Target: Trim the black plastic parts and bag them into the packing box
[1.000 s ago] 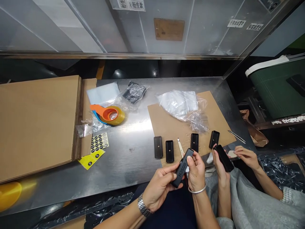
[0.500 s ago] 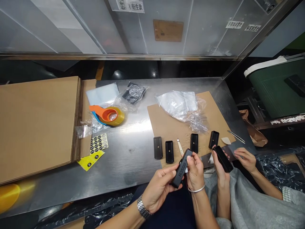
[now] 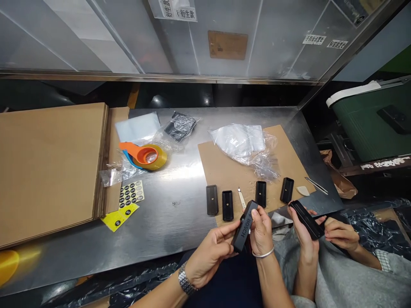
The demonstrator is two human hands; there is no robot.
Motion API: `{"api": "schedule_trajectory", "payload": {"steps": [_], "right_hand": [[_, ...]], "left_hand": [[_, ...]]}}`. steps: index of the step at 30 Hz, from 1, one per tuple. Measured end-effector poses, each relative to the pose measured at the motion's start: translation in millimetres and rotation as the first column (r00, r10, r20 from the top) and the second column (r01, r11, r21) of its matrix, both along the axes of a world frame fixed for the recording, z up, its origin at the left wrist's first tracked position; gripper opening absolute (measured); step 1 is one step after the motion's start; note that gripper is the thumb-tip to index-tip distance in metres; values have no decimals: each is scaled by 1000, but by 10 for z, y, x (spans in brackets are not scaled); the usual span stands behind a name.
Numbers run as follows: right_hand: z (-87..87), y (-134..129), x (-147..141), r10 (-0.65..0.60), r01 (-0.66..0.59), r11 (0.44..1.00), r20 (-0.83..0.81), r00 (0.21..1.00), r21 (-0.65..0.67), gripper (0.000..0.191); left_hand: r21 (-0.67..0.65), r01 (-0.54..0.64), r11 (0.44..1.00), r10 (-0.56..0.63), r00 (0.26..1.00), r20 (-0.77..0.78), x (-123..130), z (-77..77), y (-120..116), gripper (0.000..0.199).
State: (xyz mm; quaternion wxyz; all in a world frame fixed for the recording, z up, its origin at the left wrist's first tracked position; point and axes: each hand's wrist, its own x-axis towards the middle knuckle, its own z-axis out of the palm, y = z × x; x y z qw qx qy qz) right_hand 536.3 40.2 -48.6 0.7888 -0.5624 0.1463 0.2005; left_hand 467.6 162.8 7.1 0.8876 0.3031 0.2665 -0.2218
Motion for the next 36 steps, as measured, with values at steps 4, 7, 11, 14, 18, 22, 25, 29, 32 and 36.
{"api": "schedule_trajectory", "payload": {"steps": [4, 7, 11, 14, 18, 22, 25, 29, 32, 36], "right_hand": [[-1, 10, 56, 11, -10, 1000, -20, 1000, 10, 29], [-60, 36, 112, 13, -13, 999, -3, 1000, -47, 32], [-174, 147, 186, 46, -28, 976, 75, 996, -218, 40], [-258, 240, 251, 72, -44, 960, 95, 993, -275, 42], [-401, 219, 348, 35, -3, 935, 84, 996, -354, 48], [-573, 55, 389, -19, 49, 906, 75, 997, -421, 49], [-672, -60, 374, -39, 63, 889, 63, 997, -454, 49], [-746, -148, 348, -51, 70, 874, 53, 997, -480, 49], [-786, -184, 344, -50, 68, 868, 49, 998, -492, 48], [-848, -216, 338, -27, 47, 861, 47, 999, -506, 48]], "left_hand": [[5, 26, 1000, -26, 999, 46, 22, -78, 76, 50], [177, 26, 984, -38, 997, 67, 56, -200, 87, 40], [414, -31, 910, -28, 990, 136, 128, -423, 49, 48], [377, -125, 918, 60, 982, 180, 212, -585, 54, 46], [361, -230, 904, 182, 970, 164, 382, -752, 208, 35], [368, -278, 887, 238, 959, 151, 613, -889, 454, 37], [390, -327, 861, 285, 945, 163, 776, -962, 589, 36], [411, -356, 839, 312, 934, 171, 902, -1001, 647, 34], [427, -355, 832, 314, 935, 166, 934, -1017, 642, 31], [454, -338, 825, 304, 941, 149, 934, -1080, 639, 31]]}}
